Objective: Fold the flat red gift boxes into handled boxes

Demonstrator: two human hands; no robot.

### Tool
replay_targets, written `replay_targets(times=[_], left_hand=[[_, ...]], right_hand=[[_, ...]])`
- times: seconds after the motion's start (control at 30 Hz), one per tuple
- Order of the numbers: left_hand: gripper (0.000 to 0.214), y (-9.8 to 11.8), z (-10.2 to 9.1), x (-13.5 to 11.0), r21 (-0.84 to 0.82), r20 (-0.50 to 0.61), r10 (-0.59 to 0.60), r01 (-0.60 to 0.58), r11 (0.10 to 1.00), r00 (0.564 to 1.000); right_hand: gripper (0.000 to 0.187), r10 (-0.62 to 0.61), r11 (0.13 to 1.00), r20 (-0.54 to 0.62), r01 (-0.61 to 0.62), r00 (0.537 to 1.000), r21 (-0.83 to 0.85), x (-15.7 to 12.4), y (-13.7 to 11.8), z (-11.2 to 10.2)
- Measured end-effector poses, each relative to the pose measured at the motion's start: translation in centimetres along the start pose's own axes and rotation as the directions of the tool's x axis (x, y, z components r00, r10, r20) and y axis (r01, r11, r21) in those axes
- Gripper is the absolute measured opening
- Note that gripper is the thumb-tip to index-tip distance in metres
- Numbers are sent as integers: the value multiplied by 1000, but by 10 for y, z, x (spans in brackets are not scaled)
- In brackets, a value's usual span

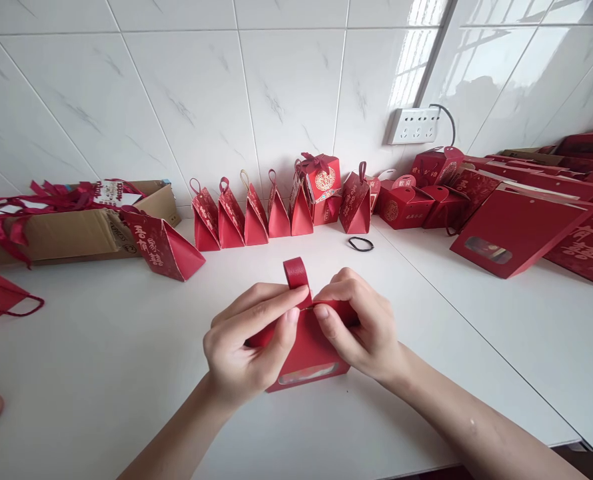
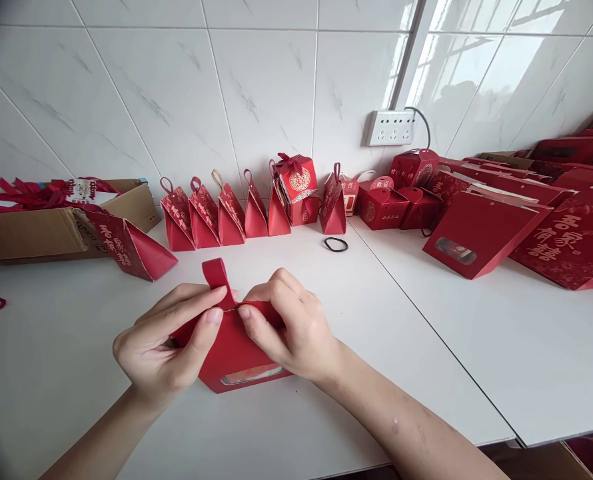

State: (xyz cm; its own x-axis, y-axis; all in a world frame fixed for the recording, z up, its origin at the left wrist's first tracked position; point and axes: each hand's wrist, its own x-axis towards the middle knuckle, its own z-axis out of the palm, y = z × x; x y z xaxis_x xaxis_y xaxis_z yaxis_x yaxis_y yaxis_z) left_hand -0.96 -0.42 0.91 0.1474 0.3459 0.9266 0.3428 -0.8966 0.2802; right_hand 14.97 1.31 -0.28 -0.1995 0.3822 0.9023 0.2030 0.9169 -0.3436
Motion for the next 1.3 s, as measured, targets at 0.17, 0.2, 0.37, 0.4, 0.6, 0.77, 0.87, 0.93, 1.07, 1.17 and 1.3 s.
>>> replay_targets(times=[0.17, 0.2, 0.37, 0.4, 0.6, 0.77, 0.87, 0.93, 1.07, 1.17, 1.3], left_hand=[[45, 1, 0, 0, 29, -6, -4, 4, 1000, 1000], [45, 1, 0, 0, 35, -4, -8, 9, 999, 1000], [44, 1, 1, 0, 50, -13, -14, 15, 999, 1000], [44, 1, 0, 1, 53, -14, -14, 15, 998, 1000], [44, 1, -1, 0, 71, -7, -13, 14, 997, 1000], [45, 0, -1, -1, 69, 4, -3, 3, 998, 1000], [45, 0, -1, -1, 68, 4, -1, 1, 998, 1000], [44, 0, -1, 0, 75, 1, -7, 7, 997, 1000], [44, 1, 0, 1, 85, -4, -10, 10, 996, 1000], [45, 1, 0, 1, 83, -3, -3, 3, 997, 1000], [44, 1, 0, 0, 88, -3, -11, 11, 996, 1000]], right_hand=[[17, -13, 1000, 0, 13, 1000, 29, 0, 0, 0], [17, -13, 1000, -1, 13, 1000, 28, 1, 0, 0], [17, -11, 1000, -4, 11, 1000, 13, 1, 0, 0], [16, -9, 1000, -3, 9, 1000, 14, 1, 0, 0], [13, 21, 1000, -5, -21, 1000, -3, 0, -1, 0], [13, 17, 1000, -12, -17, 1000, -14, 1, -1, 1], [14, 17, 1000, -13, -17, 1000, -19, 2, -1, 0], [14, 22, 1000, -12, -22, 1000, -18, 1, -1, 0], [14, 33, 999, -16, -34, 999, -15, 1, -1, 0], [14, 36, 999, -15, -37, 999, -16, 1, -1, 0], [13, 42, 999, -14, -42, 999, -14, 1, -2, 0]])
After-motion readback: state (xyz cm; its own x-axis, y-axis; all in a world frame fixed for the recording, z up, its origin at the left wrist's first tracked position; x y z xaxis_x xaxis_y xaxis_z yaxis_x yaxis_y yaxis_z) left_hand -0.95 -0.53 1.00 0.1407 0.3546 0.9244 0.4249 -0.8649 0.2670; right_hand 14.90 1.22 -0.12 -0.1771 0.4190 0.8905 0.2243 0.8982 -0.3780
